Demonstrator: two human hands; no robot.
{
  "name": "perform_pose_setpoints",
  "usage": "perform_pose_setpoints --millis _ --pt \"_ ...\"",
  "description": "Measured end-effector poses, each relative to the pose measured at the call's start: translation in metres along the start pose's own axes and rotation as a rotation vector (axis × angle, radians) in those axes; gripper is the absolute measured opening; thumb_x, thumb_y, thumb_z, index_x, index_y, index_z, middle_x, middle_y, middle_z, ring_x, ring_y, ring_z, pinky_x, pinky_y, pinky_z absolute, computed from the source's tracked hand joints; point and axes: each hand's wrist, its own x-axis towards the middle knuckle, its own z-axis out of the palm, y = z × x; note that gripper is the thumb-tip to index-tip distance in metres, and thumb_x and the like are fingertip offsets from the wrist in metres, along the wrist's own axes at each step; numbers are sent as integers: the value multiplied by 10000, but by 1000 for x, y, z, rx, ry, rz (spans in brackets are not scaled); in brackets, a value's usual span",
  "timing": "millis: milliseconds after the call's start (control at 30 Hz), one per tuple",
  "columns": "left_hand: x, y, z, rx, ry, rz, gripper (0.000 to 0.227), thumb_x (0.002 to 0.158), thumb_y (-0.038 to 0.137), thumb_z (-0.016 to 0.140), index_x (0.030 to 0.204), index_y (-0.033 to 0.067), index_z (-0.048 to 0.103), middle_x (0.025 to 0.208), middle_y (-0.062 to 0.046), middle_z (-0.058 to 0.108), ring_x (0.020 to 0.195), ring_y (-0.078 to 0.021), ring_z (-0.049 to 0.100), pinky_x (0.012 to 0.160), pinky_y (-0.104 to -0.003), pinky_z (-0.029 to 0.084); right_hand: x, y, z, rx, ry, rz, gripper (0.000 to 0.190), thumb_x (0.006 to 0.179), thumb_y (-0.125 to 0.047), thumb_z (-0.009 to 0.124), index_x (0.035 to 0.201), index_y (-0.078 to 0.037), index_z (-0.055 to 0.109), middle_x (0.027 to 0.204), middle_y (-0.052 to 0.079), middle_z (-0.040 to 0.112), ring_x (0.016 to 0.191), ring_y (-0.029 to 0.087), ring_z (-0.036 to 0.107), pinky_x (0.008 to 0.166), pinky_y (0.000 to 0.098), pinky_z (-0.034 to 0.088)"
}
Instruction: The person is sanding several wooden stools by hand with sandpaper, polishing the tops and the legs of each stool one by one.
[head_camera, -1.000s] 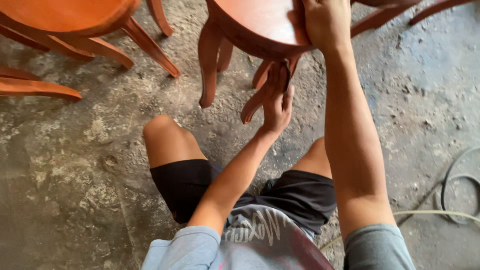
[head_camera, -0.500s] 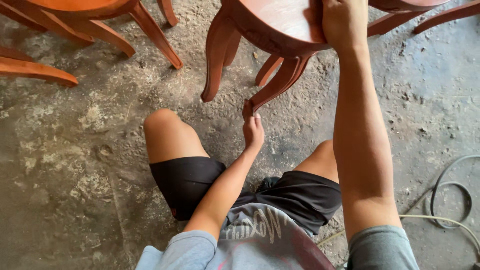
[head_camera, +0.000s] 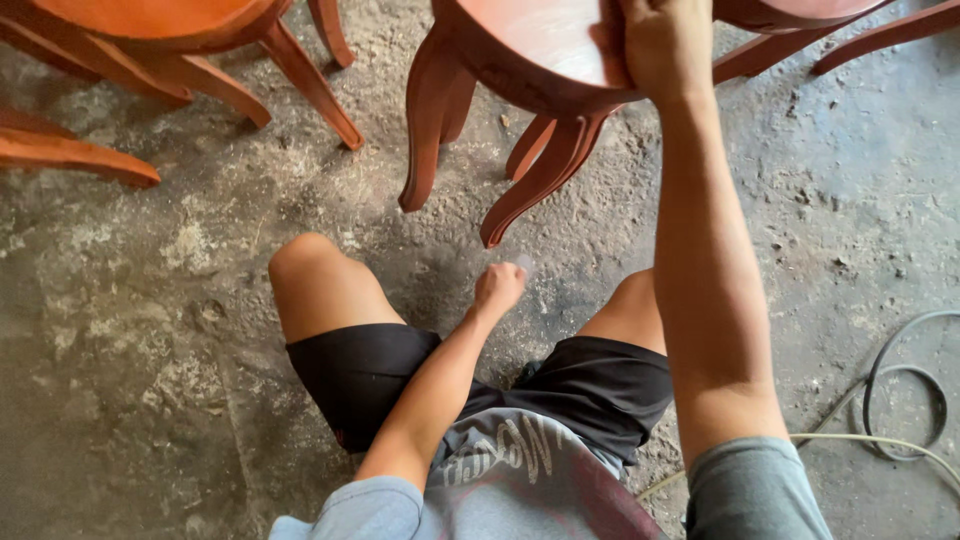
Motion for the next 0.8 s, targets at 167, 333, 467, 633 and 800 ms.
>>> perform_pose_setpoints --millis 167,333,467,633,800 --pt "-56 121 -97 -108 -20 569 447 1005 364 681 761 -11 669 673 -160 660 565 -286 648 551 -448 501 -5 -30 -7 84 -70 340 316 1032 -358 622 952 -79 746 746 116 742 660 265 769 617 396 562" --pt "-36 223 -258 -8 691 1145 476 1149 473 521 995 57 693 851 -70 697 729 -150 679 566 -286 602 -3 -17 1 -56 96 -58 202 1019 -254 696 987 -79 792 786 174 746 701 334 734 659 420 552" --pt "23 283 -323 65 584 994 602 1084 601 421 935 79 683 656 -43 643 537 -144 584 459 -292 453 -11 -8 2 83 103 -181 214 884 -174 691 1038 -49 771 854 207 746 799 357 743 722 402 574" --pt "34 299 -323 128 671 938 598 1093 599 483 889 57 633 638 -115 617 585 -270 660 524 -410 488 -18 -22 -9 471 140 58 336 1075 -245 528 1263 -30 706 1159 121 764 1094 249 744 956 362 591" --pt "30 290 -324 131 603 963 588 1090 599 495 897 60 630 672 -104 652 624 -294 686 543 -424 500 -35 -43 -35 951 -127 277 368 996 -340 632 1159 -11 658 1020 71 731 936 153 703 841 306 587"
